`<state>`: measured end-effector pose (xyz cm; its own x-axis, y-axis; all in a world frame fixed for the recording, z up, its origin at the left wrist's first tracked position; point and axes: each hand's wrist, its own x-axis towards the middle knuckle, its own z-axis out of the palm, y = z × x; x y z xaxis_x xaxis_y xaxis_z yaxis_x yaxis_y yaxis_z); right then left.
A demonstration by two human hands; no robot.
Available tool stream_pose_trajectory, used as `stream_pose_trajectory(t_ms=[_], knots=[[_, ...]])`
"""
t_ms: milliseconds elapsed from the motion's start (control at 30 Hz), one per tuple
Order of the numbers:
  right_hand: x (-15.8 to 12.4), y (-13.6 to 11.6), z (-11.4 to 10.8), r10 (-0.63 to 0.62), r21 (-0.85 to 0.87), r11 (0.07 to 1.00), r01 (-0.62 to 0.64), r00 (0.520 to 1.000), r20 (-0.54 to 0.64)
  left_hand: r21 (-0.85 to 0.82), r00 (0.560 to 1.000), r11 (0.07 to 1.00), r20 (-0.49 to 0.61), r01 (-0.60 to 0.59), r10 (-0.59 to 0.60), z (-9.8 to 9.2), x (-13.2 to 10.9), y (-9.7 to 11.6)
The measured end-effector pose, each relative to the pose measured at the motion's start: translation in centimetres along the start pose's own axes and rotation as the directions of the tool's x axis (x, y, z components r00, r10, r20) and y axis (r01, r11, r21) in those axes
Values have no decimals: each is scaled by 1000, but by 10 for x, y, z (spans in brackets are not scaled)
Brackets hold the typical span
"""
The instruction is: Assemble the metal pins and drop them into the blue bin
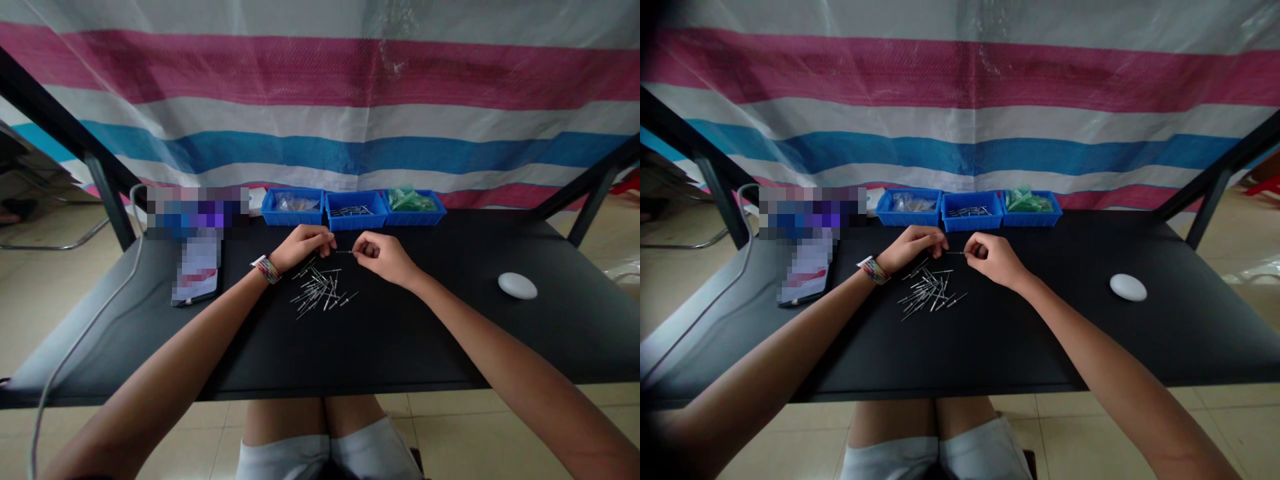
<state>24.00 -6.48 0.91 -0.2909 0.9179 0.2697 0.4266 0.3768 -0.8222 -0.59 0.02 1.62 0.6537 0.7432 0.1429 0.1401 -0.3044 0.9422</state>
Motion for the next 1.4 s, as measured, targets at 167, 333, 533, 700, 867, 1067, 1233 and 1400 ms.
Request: stream_pose_trajectory(t_ms=[167,333,533,700,867,1067,1233,1400], knots=[[1,-1,12,42,29,999,-37,983,-181,-23,1000,1000,-3,-12,12,0,0,-1],[-1,-1,14,33,12,999,-31,973,-227,12,1000,1000,7,-15,15,1,0,-4],[-3,-1,15,42,80,997,-22,966,-257,10,999,999,13,-44,44,0,1,-10],[-4,-2,17,62,140,990,-26,964,-259,-14,998,998,21,-59,60,0,1,-12],[-5,-3,18,54,158,987,-11,961,-271,-3,999,999,11,-36,36,2,2,-7],[-6,-5,19,71,165,986,-29,965,-252,-6,1000,1000,10,-7,7,2,2,-2],[-5,-5,19,69,172,985,-28,968,-242,-42,1000,999,9,10,-10,2,2,0],[-2,-1,20,82,142,989,-46,963,-258,-56,1000,998,21,12,-10,1,0,1]])
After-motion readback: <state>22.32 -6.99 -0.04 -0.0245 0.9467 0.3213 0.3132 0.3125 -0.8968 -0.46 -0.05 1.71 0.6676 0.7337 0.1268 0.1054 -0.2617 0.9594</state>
